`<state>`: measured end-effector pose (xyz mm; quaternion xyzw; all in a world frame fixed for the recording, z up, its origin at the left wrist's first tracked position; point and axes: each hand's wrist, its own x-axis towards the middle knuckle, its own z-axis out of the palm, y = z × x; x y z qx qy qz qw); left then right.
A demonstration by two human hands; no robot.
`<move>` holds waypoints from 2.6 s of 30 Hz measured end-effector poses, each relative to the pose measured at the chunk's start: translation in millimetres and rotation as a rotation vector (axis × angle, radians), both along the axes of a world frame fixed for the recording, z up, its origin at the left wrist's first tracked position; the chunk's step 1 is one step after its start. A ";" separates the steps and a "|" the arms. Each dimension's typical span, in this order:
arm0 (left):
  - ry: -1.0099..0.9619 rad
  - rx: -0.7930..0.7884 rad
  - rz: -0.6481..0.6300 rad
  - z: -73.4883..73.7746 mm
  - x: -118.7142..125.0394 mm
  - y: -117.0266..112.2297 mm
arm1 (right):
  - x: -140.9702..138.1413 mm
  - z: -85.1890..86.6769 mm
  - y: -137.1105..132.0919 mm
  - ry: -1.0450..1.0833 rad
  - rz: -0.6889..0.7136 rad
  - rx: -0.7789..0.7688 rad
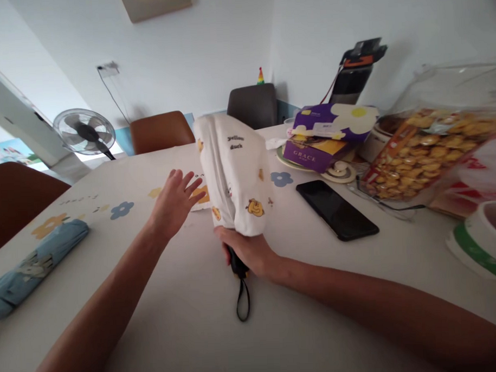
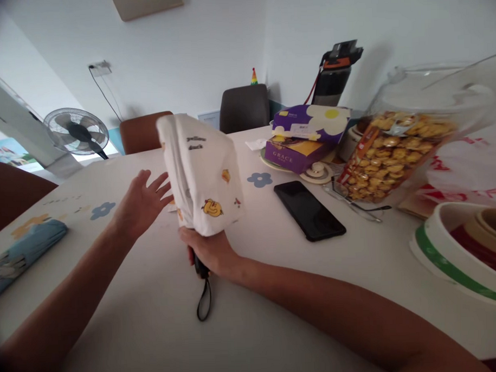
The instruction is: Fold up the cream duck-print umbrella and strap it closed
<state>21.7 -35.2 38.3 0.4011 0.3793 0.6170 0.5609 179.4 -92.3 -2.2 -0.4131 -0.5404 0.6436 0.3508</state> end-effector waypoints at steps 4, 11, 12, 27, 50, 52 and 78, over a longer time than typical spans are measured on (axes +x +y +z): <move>0.029 -0.040 0.138 -9.0 -6.3 6.1 | 1.7 1.8 11.5 0.060 0.099 -0.398; 0.355 0.099 0.353 -18.0 -10.6 4.0 | 1.2 -8.7 10.0 0.280 0.320 -0.671; 0.420 0.129 0.310 -15.3 -5.1 2.3 | 1.0 -9.2 9.4 0.280 0.315 -0.681; 1.299 0.507 -0.445 -38.3 104.7 72.0 | 5.2 -26.0 17.0 0.323 0.438 -0.722; 0.910 0.410 0.356 14.5 -24.1 -30.3 | 5.7 -18.1 12.3 0.409 0.356 -0.699; 0.925 0.370 0.382 4.7 -38.5 -39.0 | 7.2 -19.5 12.8 0.460 0.373 -0.677; 0.989 0.569 0.554 -21.8 -87.7 -73.2 | 4.4 -1.8 14.5 0.071 0.238 -0.669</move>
